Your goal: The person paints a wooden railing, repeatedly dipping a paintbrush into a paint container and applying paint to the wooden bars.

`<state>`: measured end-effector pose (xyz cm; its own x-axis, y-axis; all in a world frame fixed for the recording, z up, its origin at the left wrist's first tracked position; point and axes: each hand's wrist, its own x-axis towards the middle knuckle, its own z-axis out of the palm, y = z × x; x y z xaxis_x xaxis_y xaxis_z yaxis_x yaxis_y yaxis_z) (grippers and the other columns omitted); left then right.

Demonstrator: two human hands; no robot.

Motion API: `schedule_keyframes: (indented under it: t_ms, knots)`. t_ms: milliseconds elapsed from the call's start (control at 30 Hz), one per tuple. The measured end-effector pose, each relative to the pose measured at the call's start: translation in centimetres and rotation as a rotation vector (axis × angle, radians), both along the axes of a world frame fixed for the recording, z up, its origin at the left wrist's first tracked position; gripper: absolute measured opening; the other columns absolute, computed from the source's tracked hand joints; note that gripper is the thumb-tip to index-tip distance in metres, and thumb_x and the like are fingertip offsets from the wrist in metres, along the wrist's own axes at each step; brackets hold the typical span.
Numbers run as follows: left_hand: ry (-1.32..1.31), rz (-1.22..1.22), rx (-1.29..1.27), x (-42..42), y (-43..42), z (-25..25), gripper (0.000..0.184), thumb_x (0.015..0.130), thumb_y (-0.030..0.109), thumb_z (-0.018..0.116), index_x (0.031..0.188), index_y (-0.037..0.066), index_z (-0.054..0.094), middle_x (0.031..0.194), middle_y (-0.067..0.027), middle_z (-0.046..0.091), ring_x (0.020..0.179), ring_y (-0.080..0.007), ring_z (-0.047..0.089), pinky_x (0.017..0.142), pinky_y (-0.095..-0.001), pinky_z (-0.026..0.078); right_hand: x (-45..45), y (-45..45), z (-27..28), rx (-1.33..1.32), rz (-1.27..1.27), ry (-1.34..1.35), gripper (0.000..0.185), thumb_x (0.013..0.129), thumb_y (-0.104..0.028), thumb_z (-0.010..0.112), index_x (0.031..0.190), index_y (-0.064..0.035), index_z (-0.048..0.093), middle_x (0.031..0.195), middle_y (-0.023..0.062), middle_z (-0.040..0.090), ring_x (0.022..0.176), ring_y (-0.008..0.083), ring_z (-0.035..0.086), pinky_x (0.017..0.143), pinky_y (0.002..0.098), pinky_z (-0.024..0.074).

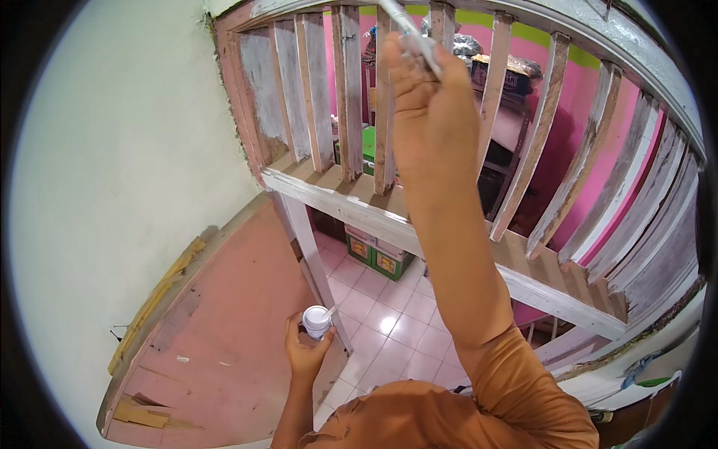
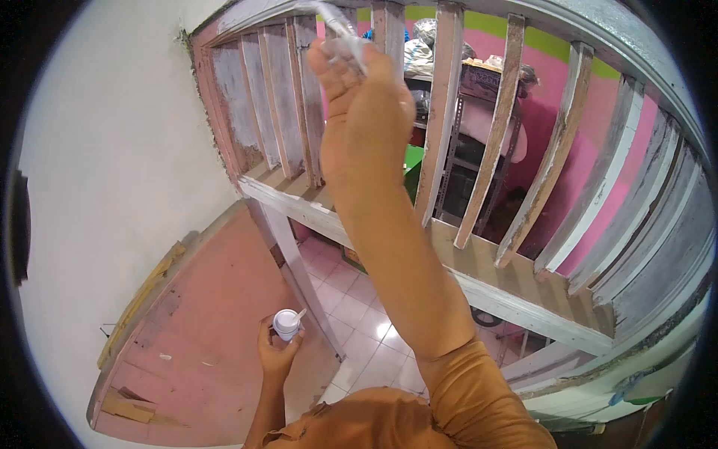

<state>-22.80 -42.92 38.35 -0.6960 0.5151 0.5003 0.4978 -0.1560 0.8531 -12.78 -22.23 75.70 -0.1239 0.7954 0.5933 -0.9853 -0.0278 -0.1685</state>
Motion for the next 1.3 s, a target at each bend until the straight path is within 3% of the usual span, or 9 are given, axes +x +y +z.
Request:
schedule_keyframes:
  t_ms: [200,400,700,733,833,1000,1100,1167,1300]
  knots:
    - [0.033,0.015,-0.037,0.2,0.0,0.2,0.050,0.073,0.009,0.091,0.113,-0.001,0.064,0.107,-0.0104,0.062,0.095,-0.0220,0.062,0.084,-0.0346,0.051,5.5,-0.9,-2.4,0.117,0.066,0.186,0.022,0.106,-0.010,0.056,0.111,0.0108,0.059,0.110,0.0225,0.071,0.098,0.0268,0.076,0.090,0.0344,0.0676]
    - [0.032,0.003,-0.015,0.5,-0.5,0.5,0.050,0.073,0.008,0.091,0.114,-0.001,0.064,0.108,-0.0110,0.063,0.096,-0.0228,0.063,0.084,-0.0350,0.052,3.8,-2.9,-4.4,0.003,-0.340,0.188,0.027,0.111,-0.019,0.051,0.124,0.0039,0.054,0.114,0.0156,0.067,0.104,0.0236,0.071,0.084,0.0368,0.0639]
    - [-0.019,0.014,0.001,0.8,-2.0,-0.6,0.050,0.074,0.008,0.090,0.115,0.000,0.063,0.109,-0.0099,0.064,0.098,-0.0224,0.063,0.086,-0.0348,0.051,-4.2,-2.5,-2.4,0.145,-0.590,0.052,0.019,0.110,-0.020,0.055,0.120,-0.0030,0.052,0.104,0.0106,0.069,0.090,0.0190,0.071,0.069,0.0323,0.0613]
    - [-0.043,0.012,0.013,0.8,-2.1,-0.7,0.050,0.074,0.009,0.091,0.115,0.000,0.063,0.109,-0.0099,0.064,0.099,-0.0222,0.063,0.086,-0.0349,0.051,-5.5,-2.8,-1.6,0.155,-0.657,0.024,0.017,0.112,-0.020,0.052,0.114,-0.0035,0.047,0.088,0.0067,0.065,0.065,0.0114,0.060,0.063,0.0253,0.0524]
    - [-0.062,0.001,0.017,0.7,-2.7,-0.9,0.049,0.076,0.007,0.088,0.118,0.002,0.063,0.110,-0.0079,0.064,0.101,-0.0199,0.064,0.090,-0.0348,0.051,-6.3,-3.2,-1.3,0.205,-0.565,-0.067,0.016,0.111,-0.018,0.052,0.112,-0.0034,0.047,0.086,0.0082,0.064,0.064,0.0114,0.059,0.062,0.0257,0.0523]
    - [-0.072,0.027,0.023,0.4,-3.1,-1.1,0.051,0.074,0.012,0.090,0.117,0.000,0.063,0.110,-0.0102,0.064,0.100,-0.0221,0.064,0.087,-0.0352,0.052,-3.3,-3.1,-1.5,0.141,-0.460,-0.058,0.015,0.110,-0.016,0.051,0.112,-0.0014,0.049,0.087,0.0107,0.067,0.069,0.0140,0.066,0.065,0.0278,0.0567]
    - [-0.027,0.023,-0.025,0.5,-3.1,-0.7,0.047,0.080,0.003,0.084,0.121,0.003,0.062,0.111,-0.0062,0.065,0.102,-0.0177,0.064,0.094,-0.0345,0.050,-0.4,-2.0,-1.2,0.103,-0.472,0.034,0.016,0.110,-0.015,0.051,0.116,0.0003,0.050,0.092,0.0133,0.070,0.076,0.0181,0.071,0.070,0.0318,0.0607]
    - [-0.030,0.002,-0.034,0.3,-2.9,-1.3,0.048,0.079,0.004,0.085,0.121,0.003,0.062,0.112,-0.0061,0.065,0.103,-0.0175,0.064,0.094,-0.0342,0.050,1.4,-1.6,-1.6,0.129,-0.485,0.215,0.029,0.108,-0.013,0.053,0.124,0.0109,0.058,0.102,0.0176,0.070,0.084,0.0236,0.073,0.075,0.0371,0.0649]
    - [-0.029,0.023,-0.010,0.4,-2.1,-1.5,0.051,0.074,0.012,0.090,0.116,0.000,0.063,0.111,-0.0099,0.064,0.097,-0.0219,0.064,0.086,-0.0345,0.052,2.8,-2.9,-3.1,0.090,-0.491,0.215,0.028,0.110,-0.016,0.052,0.124,0.0076,0.057,0.104,0.0167,0.071,0.092,0.0229,0.072,0.079,0.0361,0.0645]
